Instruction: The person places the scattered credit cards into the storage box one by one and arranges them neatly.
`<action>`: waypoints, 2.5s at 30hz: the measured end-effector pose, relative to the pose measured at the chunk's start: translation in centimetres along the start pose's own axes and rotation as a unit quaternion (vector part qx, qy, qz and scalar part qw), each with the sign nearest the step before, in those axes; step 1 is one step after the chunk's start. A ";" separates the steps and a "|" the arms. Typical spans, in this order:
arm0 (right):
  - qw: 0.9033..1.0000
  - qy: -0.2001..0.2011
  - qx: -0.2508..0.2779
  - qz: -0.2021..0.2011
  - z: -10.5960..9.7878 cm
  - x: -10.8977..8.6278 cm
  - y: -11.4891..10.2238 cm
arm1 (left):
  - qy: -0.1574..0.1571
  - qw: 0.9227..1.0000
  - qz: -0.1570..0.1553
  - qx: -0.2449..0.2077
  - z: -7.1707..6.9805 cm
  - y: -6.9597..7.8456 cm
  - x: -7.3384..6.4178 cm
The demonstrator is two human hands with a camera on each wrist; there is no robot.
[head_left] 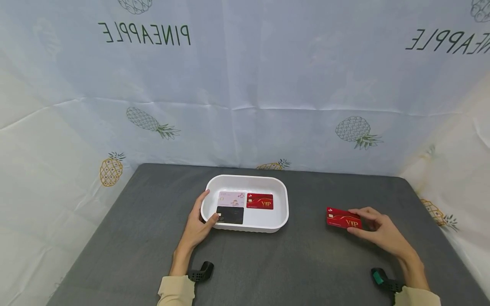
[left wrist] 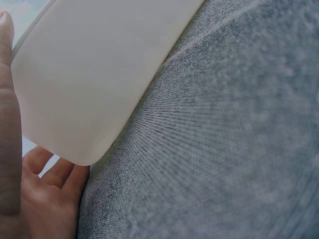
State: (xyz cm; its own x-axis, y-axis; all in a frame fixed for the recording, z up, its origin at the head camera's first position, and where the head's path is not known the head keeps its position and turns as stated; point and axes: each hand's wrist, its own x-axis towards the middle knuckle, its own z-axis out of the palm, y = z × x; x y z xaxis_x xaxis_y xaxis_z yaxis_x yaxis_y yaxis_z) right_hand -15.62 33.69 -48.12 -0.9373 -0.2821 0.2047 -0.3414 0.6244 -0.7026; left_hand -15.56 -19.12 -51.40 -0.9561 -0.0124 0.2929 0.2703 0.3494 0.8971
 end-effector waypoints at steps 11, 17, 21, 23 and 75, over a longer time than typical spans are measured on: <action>0.996 0.060 0.049 -0.035 1.8 3.0 -3.8 | 0.002 1.000 0.000 0.005 -0.1 -0.2 -0.1; 0.995 0.059 0.064 -0.040 3.3 4.9 -5.7 | 0.002 1.000 -0.003 -0.002 0.0 -0.1 -0.1; 0.994 0.054 0.079 -0.049 4.4 6.1 -7.2 | 0.000 1.000 -0.006 -0.013 0.0 -0.1 0.0; 0.994 0.051 0.082 -0.056 5.0 6.7 -7.8 | 0.000 1.000 -0.004 -0.015 0.0 -0.1 0.0; 0.995 -0.100 -0.027 -0.003 14.7 11.0 -13.9 | -0.010 0.999 0.005 -0.037 0.0 -0.2 0.2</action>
State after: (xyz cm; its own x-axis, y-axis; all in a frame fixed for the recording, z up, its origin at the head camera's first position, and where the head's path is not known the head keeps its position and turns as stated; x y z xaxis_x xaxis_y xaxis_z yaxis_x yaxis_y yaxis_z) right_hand -20.19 11.21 -46.07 -0.9045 -0.4216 0.0642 -0.3544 0.6591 -0.6634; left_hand -15.83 -19.16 -51.47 -0.9553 0.0100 0.2954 0.2863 0.2793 0.9165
